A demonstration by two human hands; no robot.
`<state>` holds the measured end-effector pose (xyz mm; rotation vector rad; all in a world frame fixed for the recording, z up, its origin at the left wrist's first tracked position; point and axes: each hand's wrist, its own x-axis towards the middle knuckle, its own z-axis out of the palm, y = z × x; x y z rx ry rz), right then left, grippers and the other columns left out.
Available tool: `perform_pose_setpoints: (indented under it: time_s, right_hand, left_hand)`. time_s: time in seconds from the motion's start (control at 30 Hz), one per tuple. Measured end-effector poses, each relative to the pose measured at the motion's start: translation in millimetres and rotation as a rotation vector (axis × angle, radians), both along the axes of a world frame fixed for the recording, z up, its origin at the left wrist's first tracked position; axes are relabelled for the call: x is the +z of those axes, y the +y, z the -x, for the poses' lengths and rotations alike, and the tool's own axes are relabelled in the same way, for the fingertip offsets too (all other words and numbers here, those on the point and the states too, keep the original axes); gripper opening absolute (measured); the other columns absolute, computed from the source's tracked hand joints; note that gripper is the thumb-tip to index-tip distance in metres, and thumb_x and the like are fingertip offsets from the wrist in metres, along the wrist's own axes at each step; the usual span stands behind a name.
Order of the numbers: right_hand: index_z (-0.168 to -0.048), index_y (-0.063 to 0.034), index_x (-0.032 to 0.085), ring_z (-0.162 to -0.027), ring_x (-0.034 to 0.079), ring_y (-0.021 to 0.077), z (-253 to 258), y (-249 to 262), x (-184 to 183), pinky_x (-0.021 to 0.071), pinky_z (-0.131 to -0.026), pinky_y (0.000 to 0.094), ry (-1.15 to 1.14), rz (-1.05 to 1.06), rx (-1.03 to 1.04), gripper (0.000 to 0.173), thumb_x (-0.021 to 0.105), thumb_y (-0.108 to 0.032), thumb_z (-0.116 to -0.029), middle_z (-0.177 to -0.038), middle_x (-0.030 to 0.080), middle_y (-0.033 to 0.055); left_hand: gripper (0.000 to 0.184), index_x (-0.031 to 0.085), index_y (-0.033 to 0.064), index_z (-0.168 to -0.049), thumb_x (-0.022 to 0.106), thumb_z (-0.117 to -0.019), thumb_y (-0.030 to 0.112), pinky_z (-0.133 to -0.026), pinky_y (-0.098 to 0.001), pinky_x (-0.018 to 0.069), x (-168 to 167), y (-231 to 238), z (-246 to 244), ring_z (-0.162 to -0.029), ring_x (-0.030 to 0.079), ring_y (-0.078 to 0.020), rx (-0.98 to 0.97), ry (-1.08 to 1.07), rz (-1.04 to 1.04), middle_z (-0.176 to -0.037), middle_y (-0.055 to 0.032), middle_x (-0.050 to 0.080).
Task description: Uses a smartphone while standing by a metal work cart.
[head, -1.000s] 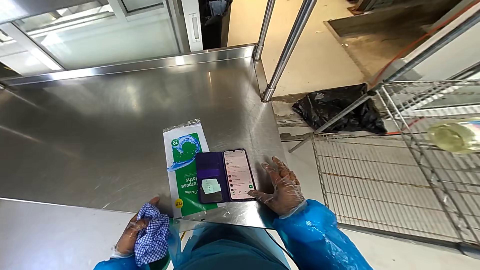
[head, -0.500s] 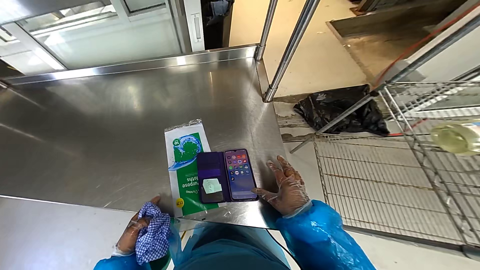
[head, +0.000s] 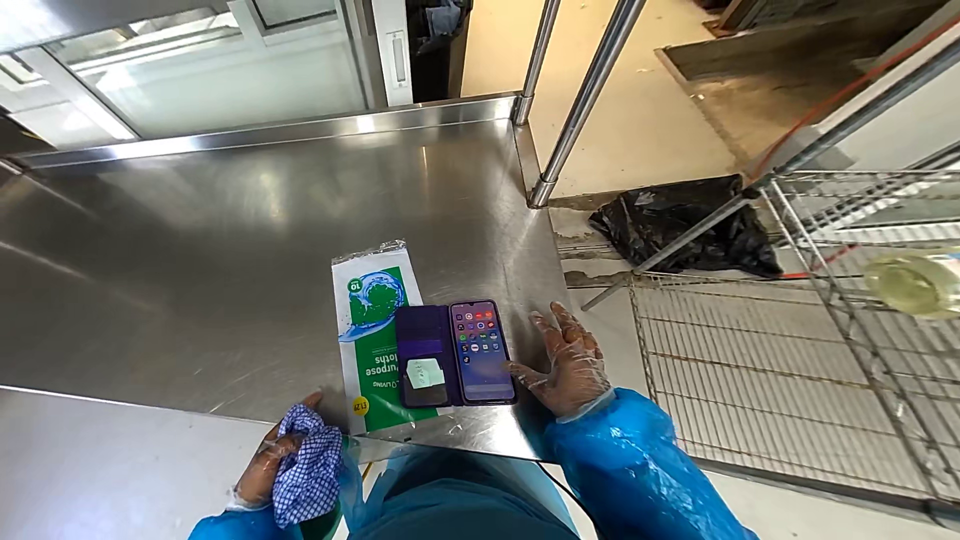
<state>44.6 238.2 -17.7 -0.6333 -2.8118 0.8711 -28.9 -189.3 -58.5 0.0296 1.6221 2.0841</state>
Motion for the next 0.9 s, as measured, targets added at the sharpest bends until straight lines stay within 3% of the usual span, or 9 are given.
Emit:
perform_pose_setpoints:
  time_s: [0.23, 0.37, 0.6, 0.7, 0.8, 0.9]
  right_hand:
    - [-0.147, -0.0001, 0.053, -0.152, 0.026, 0.0487, 22.3, 2.5, 1.6, 0.0230, -0.118, 0.0689, 0.005, -0.004, -0.008, 0.083, 0.089, -0.029, -0.0783, -0.165, 0.028, 0.0263]
    - [-0.144, 0.0001, 0.056, -0.150, 0.029, 0.0501, 34.4, 4.7, -1.0, 0.0248, -0.117, 0.0694, -0.012, -0.018, -0.015, 0.082, 0.091, -0.029, -0.0760, -0.163, 0.032, 0.0277]
    - [-0.148, -0.0028, 0.052, -0.152, 0.026, 0.0476, 53.1, -7.9, -0.6, 0.0209, -0.119, 0.0681, -0.105, -0.009, 0.054, 0.086, 0.091, -0.032, -0.0768, -0.164, 0.029, 0.0262]
    - [-0.154, -0.0050, 0.045, -0.155, 0.021, 0.0453, 58.7, -13.3, 0.9, 0.0187, -0.121, 0.0666, -0.161, 0.002, 0.093, 0.091, 0.089, -0.034, -0.0786, -0.167, 0.023, 0.0236]
    - [-0.149, -0.0030, 0.051, -0.152, 0.026, 0.0476, 63.0, -15.2, -2.0, 0.0201, -0.120, 0.0679, -0.140, 0.005, 0.094, 0.090, 0.093, -0.031, -0.0743, -0.165, 0.028, 0.0262]
    - [-0.151, -0.0036, 0.050, -0.153, 0.023, 0.0464, 66.4, -13.8, -3.1, 0.0187, -0.121, 0.0662, -0.197, 0.005, 0.108, 0.091, 0.092, -0.033, -0.0754, -0.166, 0.025, 0.0248]
  left_hand:
    - [0.056, 0.062, 0.0012, -0.129, 0.069, -0.0765, 0.018, -0.085, -0.0246, 0.0575, 5.1, 4.8, -2.2, -0.094, 0.070, -0.0057, 0.031, -0.011, 0.032, -0.107, -0.0002, 0.074]
    - [0.059, 0.058, 0.0003, -0.133, 0.066, -0.0776, 0.018, -0.087, -0.0245, 0.0570, 8.2, 7.4, -4.0, -0.096, 0.070, -0.0051, 0.031, -0.025, 0.057, -0.109, 0.0001, 0.073]
    - [0.061, 0.057, 0.0015, -0.137, 0.069, -0.0808, 0.022, -0.089, -0.0253, 0.0565, 3.2, 5.0, -3.5, -0.100, 0.069, -0.0066, 0.006, -0.003, 0.004, -0.117, -0.0020, 0.072]
    - [0.060, 0.057, 0.0012, -0.138, 0.070, -0.0825, 0.023, -0.092, -0.0265, 0.0559, 2.9, 4.6, -4.1, -0.104, 0.069, -0.0077, 0.003, 0.004, -0.009, -0.121, -0.0029, 0.071]
    - [0.060, 0.058, 0.0009, -0.137, 0.070, -0.0827, 0.024, -0.093, -0.0269, 0.0555, 3.3, 4.3, -4.1, -0.106, 0.068, -0.0080, 0.006, -0.003, -0.006, -0.123, -0.0039, 0.070]
    - [0.061, 0.059, 0.0003, -0.136, 0.070, -0.0817, 0.026, -0.094, -0.0266, 0.0548, 5.9, 6.1, -3.5, -0.107, 0.068, -0.0081, 0.013, -0.001, 0.020, -0.124, -0.0046, 0.070]
